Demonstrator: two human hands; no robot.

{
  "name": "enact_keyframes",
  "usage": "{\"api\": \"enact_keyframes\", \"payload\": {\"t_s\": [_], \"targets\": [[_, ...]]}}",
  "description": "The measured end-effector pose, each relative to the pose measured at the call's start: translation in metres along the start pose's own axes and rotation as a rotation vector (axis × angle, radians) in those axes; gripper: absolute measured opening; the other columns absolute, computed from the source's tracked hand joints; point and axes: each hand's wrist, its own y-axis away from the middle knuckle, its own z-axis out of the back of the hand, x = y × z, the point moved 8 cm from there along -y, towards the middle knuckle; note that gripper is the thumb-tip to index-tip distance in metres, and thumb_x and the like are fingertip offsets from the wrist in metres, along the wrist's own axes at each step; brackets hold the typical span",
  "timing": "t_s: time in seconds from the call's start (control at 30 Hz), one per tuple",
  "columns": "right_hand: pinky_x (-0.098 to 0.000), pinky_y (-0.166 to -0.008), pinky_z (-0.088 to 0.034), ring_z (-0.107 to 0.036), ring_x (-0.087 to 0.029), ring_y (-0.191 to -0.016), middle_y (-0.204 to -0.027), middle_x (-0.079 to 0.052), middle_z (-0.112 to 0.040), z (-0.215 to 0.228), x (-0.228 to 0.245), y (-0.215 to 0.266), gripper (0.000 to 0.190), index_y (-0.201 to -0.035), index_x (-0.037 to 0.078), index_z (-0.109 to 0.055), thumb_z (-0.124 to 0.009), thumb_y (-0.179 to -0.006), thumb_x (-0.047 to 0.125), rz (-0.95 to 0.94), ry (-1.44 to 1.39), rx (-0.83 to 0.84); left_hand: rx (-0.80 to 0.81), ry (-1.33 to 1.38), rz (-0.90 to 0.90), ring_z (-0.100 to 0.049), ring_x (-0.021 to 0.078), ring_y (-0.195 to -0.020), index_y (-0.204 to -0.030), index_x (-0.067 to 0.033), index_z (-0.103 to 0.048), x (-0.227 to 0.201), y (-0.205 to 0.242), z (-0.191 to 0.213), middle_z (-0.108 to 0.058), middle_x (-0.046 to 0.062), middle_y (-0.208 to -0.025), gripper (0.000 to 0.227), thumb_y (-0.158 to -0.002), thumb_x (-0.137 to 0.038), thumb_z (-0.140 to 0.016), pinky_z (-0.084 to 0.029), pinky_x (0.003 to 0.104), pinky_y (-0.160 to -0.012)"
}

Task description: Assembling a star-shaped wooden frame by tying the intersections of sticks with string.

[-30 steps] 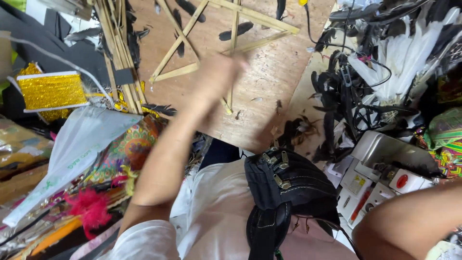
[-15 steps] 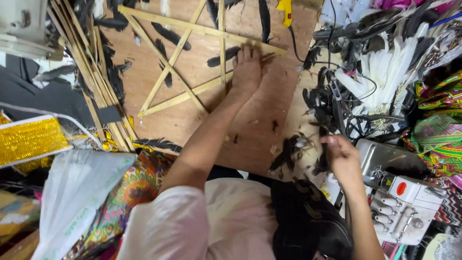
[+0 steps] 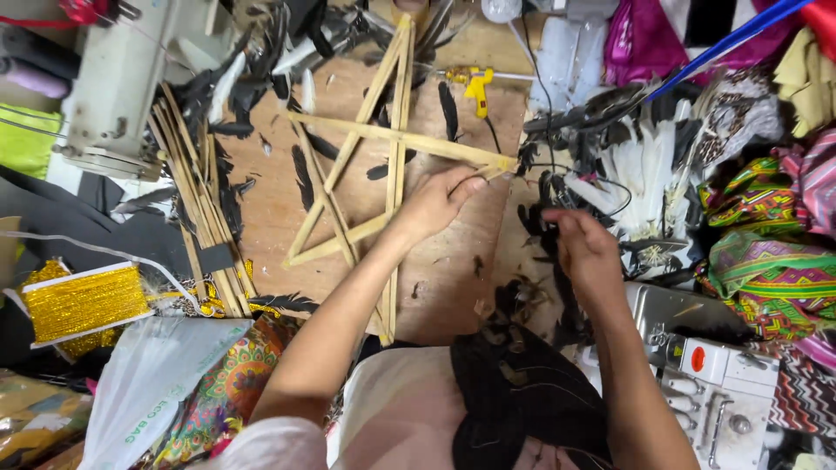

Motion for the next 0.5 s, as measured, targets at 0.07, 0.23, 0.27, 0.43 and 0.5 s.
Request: {"api": "enact_keyframes", "payload": {"t_s": [0.07,0.23,0.27,0.43,0.5], "targets": [[-0.0122,-0.057,-0.035,-0.051,0.001,-0.053,-0.053,0.003,-0.056,-0.021,0.033,-0.017,0.03,-0.139,0.006,-0.073,-0.055,-0.115,0.007,0.202,-0.053,0.128,-0.046,0.15,-0.122,-0.072,0.0478,-0.124,-0.126,-0.0185,-0.079,-0.01,0.006,0.007,-0.082,0.024,-0.115,0.032,-0.114,-0.04,-0.059,-0.059,0.06,-0.102],[-0.0238,-0.062,-0.044,-0.05,-0.007,-0.06,-0.07,-0.005,-0.064,-0.043,0.07,-0.035,0.04,-0.154,0.009,-0.064,-0.067,-0.114,0.012,0.358,0.059,0.177,-0.112,0.17,-0.19,-0.073,0.0453,-0.124,-0.128,-0.0235,-0.079,-0.03,0.019,0.01,-0.083,0.021,-0.112,0.026,-0.113,-0.037,-0.063,-0.059,0.059,-0.102],[-0.0207,-0.06,-0.043,-0.048,-0.007,-0.058,-0.062,-0.001,-0.056,-0.049,0.084,-0.033,0.039,-0.149,0.005,-0.068,-0.071,-0.111,0.006,0.407,0.009,0.168,-0.118,0.175,-0.183,-0.074,0.0421,-0.124,-0.13,-0.0261,-0.079,-0.031,0.021,0.01,-0.084,0.018,-0.11,0.026,-0.113,-0.038,-0.064,-0.06,0.057,-0.102],[-0.0232,-0.069,-0.05,-0.054,-0.005,-0.068,-0.068,0.0,-0.064,-0.053,0.081,-0.044,0.028,-0.14,0.007,-0.073,-0.07,-0.113,0.007,0.398,0.004,0.14,-0.261,-0.091,-0.255,-0.076,0.0397,-0.111,-0.119,-0.0275,-0.083,-0.058,0.029,0.029,-0.083,0.013,-0.105,0.031,-0.109,-0.051,-0.066,-0.06,0.052,-0.099],[-0.0253,-0.072,-0.05,-0.053,-0.006,-0.07,-0.072,-0.001,-0.064,-0.051,0.069,-0.048,0.027,-0.141,0.008,-0.072,-0.067,-0.115,0.008,0.37,0.0,0.147,-0.388,-0.293,-0.357,-0.08,0.0335,-0.099,-0.107,-0.0273,-0.087,-0.075,0.027,0.044,-0.082,0.007,-0.093,0.033,-0.107,-0.055,-0.069,-0.062,0.045,-0.093]]}}
